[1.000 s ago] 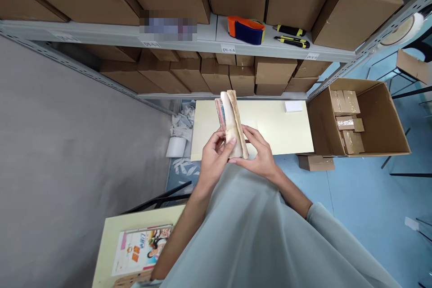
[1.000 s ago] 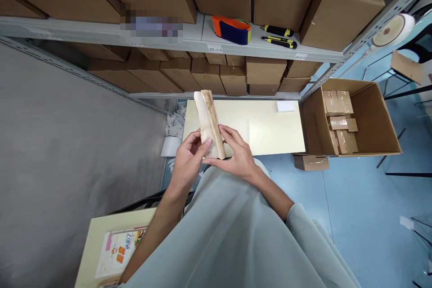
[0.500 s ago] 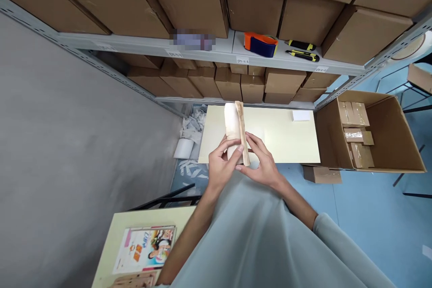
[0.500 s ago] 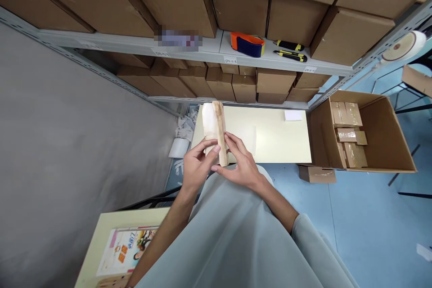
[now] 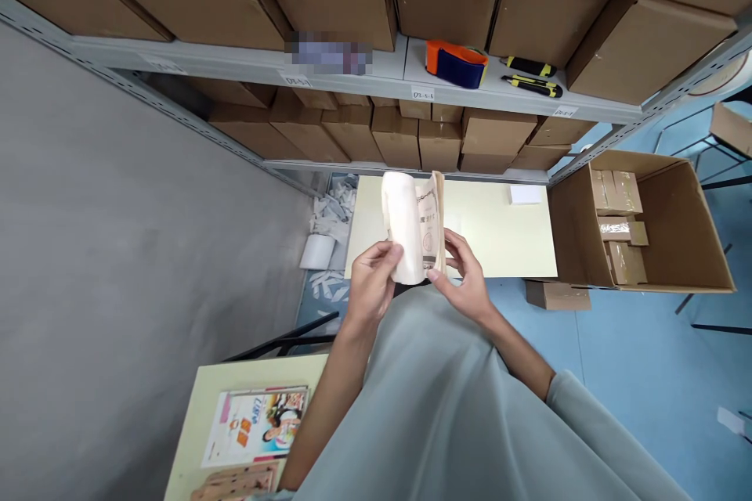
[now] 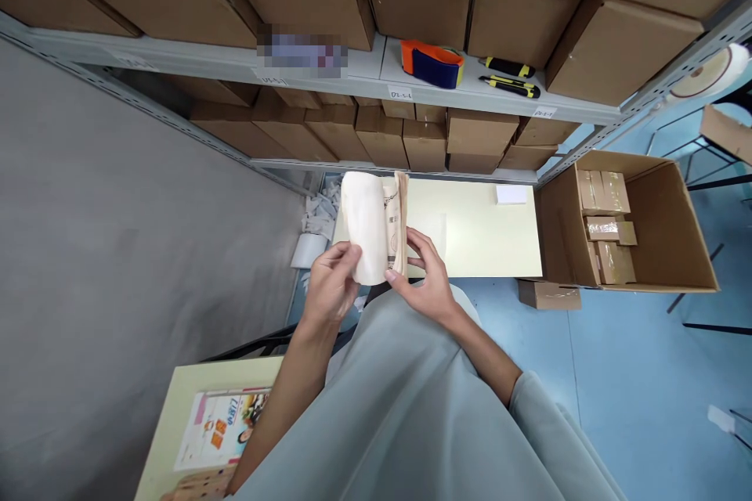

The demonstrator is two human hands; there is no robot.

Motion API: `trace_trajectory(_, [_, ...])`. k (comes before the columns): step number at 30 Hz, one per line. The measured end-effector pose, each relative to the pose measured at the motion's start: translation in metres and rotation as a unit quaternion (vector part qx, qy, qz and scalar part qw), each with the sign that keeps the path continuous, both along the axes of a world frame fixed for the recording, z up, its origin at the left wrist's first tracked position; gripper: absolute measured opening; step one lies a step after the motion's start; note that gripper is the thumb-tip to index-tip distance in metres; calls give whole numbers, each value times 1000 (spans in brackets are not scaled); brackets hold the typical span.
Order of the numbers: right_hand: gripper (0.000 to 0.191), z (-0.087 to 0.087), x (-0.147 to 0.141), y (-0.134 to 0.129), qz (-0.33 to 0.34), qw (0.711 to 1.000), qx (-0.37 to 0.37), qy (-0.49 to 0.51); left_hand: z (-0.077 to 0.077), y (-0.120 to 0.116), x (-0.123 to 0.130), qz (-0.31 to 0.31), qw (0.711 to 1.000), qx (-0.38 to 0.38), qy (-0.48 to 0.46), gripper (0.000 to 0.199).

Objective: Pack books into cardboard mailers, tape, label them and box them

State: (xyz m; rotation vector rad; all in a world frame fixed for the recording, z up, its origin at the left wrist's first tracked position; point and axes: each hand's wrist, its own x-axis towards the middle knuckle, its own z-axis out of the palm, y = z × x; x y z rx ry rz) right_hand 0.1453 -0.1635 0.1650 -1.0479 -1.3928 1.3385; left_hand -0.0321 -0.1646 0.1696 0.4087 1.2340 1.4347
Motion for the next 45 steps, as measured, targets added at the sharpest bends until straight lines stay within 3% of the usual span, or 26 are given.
trace_trajectory(5, [68,4,11,-2,-10,996,-45,76,1,3,-10,20,995,24,-96,35])
trace_trajectory(10, [74,7,16,0,-9,994,-58,90,1,7,-9,28,995,30,-91,30])
trace_trajectory(13, [78,7,17,1,-2,994,-64,87,1,8,-6,41,997,40,-48,33])
trace_trajectory(17, [78,7,16,-1,24,994,-52,90,5,5,-3,29,995,59,77,43])
trace_trajectory(20, [78,9,11,-3,37,998,-20,48,11,1,3,-29,981,64,181,35])
trace_trajectory(23, [79,11,5,-4,35,999,34,-14,18,-1,12,-88,971,76,211,34])
trace_trajectory(27, [87,8,3,-3,31,995,72,-62,21,1,20,-76,979,71,177,28])
trace_trajectory(33, [95,2,4,-1,17,996,49,-67,10,7,22,-52,989,34,137,26])
trace_trajectory(39, [88,-2,6,-1,6,999,26,-25,-3,12,23,-57,996,0,75,36])
trace_trajectory(45, [78,-8,23,6,-15,997,-51,64,-7,16,3,5,999,-15,-45,44])
